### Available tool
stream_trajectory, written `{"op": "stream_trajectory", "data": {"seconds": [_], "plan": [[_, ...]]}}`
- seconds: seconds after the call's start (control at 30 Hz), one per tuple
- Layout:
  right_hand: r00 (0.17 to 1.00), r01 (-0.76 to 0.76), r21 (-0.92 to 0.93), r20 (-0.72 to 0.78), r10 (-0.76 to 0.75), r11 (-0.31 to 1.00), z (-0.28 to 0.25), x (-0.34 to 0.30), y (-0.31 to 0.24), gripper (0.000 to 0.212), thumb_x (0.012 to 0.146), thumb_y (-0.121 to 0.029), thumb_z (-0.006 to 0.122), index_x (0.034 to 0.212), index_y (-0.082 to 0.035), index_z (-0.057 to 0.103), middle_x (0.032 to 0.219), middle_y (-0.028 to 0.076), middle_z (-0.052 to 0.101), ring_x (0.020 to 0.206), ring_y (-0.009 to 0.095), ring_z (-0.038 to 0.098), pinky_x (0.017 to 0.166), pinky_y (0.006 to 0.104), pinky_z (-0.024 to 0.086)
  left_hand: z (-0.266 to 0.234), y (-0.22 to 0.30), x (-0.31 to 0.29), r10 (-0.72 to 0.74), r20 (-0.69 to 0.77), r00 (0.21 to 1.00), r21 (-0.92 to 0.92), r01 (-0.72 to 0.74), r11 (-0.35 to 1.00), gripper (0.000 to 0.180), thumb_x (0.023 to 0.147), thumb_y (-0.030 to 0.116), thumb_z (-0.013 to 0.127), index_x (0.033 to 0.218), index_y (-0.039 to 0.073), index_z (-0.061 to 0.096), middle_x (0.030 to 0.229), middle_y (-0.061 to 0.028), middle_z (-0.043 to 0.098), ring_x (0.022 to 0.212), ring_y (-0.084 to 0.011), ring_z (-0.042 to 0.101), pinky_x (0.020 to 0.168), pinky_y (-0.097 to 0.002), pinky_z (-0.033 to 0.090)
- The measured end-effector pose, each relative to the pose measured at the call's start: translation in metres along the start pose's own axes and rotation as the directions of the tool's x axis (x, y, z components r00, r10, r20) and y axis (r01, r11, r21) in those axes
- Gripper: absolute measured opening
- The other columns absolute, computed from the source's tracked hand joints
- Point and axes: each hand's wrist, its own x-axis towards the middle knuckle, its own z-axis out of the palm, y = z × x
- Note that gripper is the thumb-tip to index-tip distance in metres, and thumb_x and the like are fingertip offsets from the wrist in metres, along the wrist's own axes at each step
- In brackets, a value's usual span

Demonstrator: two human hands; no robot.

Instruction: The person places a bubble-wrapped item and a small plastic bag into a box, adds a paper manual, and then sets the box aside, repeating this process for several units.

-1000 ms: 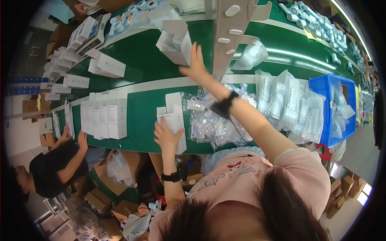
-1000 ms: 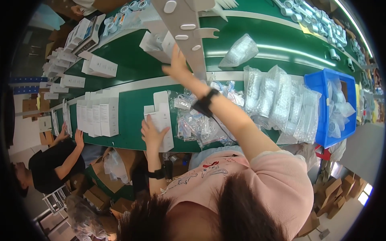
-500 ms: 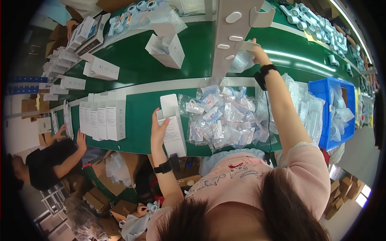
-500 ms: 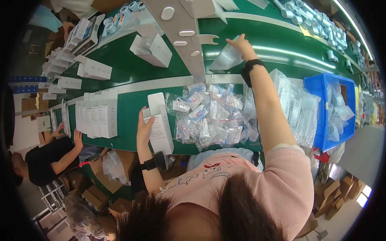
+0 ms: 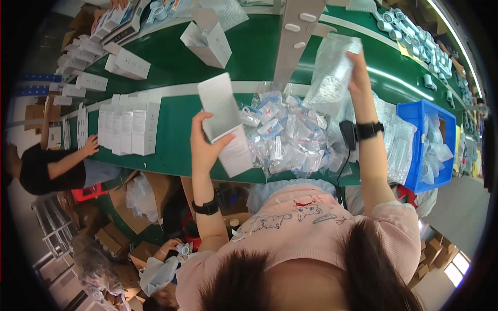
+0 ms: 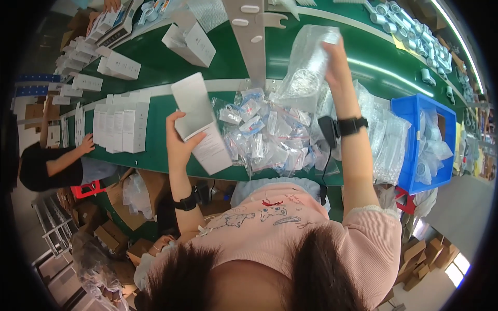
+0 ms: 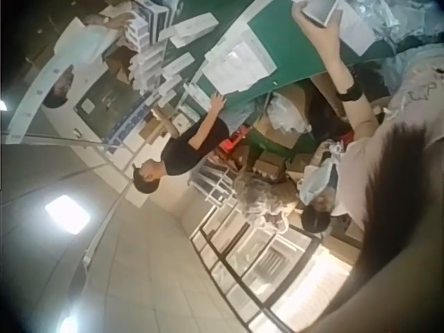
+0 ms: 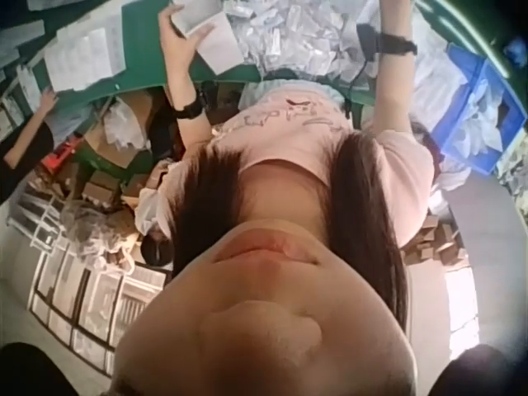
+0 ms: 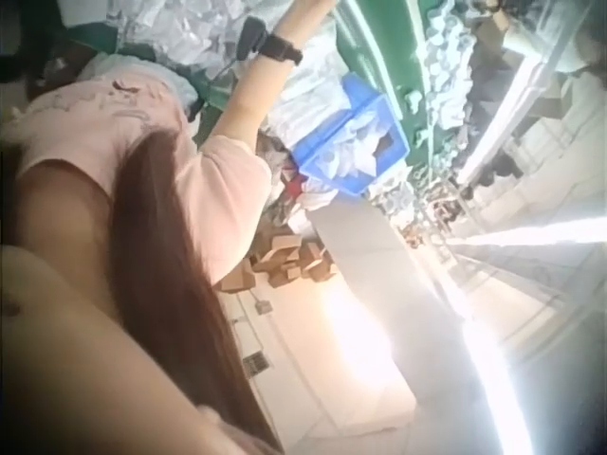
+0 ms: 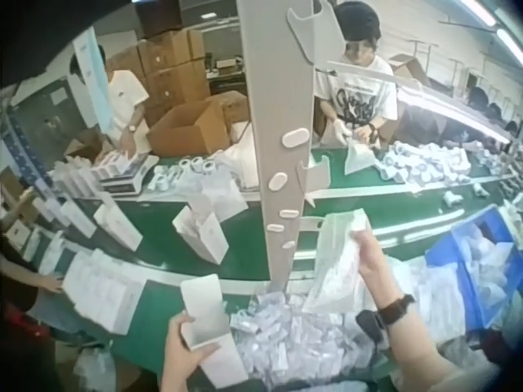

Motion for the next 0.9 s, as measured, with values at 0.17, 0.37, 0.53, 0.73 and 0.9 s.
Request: {"op": "stream_trajectory", "data": {"seconds": [0.17,0.37,0.53,0.73,0.9], "plan": [[0.988,0.113,0.459,-0.149,-0.049,0.881,0.086,-0.077,-0.025,0.045,0.077,-0.014,0.057,0.118,-0.006,0.038,0.102,0.008,0.053,0.093,0.022,0.054,0.084,0.0352,0.044,0.050,0.031,-0.010,-0.002,-0.038,0.999,0.068,0.005,0.998,0.064,0.057,0.009,0.079,0.105,0.005,0.037,0.111,-0.0177,0.047,0.105,-0.0277,0.048,0.089,-0.0338,0.038],[0.770,0.523,-0.118,-0.360,-0.527,0.844,0.178,-0.106,0.013,0.053,0.073,-0.011,0.064,0.116,-0.003,0.035,0.105,0.009,0.047,0.095,0.022,0.049,0.086,0.0326,0.039,0.084,0.047,-0.028,0.024,-0.194,0.981,0.106,-0.004,0.994,0.071,0.055,0.009,0.081,0.102,0.006,0.029,0.112,-0.0219,0.045,0.104,-0.0331,0.048,0.087,-0.0375,0.039],[0.484,0.737,-0.595,0.132,-0.865,0.321,0.187,-0.109,0.029,0.057,0.066,-0.008,0.069,0.113,-0.006,0.037,0.108,0.012,0.044,0.100,0.026,0.044,0.086,0.0338,0.037,0.092,0.036,-0.032,0.253,-0.358,0.899,0.266,-0.162,0.950,0.070,0.055,0.008,0.081,0.098,0.007,0.026,0.117,-0.0236,0.039,0.105,-0.0372,0.044,0.086,-0.0419,0.038],[0.688,0.720,-0.627,0.589,-0.424,0.297,0.190,-0.124,0.024,0.036,0.067,-0.003,0.063,0.102,-0.004,0.054,0.110,0.016,0.044,0.102,0.032,0.045,0.082,0.0361,0.041,0.075,0.009,-0.014,0.496,-0.327,0.804,0.279,-0.419,0.864,0.070,0.056,0.006,0.081,0.098,0.009,0.024,0.120,-0.0238,0.035,0.107,-0.0366,0.042,0.087,-0.0437,0.037],[0.784,0.594,-0.404,0.485,-0.388,0.696,0.155,-0.113,0.067,0.024,0.073,0.000,0.054,0.096,-0.004,0.060,0.111,0.017,0.047,0.103,0.035,0.047,0.078,0.0384,0.044,0.041,-0.021,-0.004,0.568,-0.438,0.697,0.211,-0.534,0.819,0.071,0.054,0.005,0.081,0.098,0.009,0.024,0.120,-0.0234,0.037,0.105,-0.0372,0.043,0.088,-0.0439,0.037]]}}
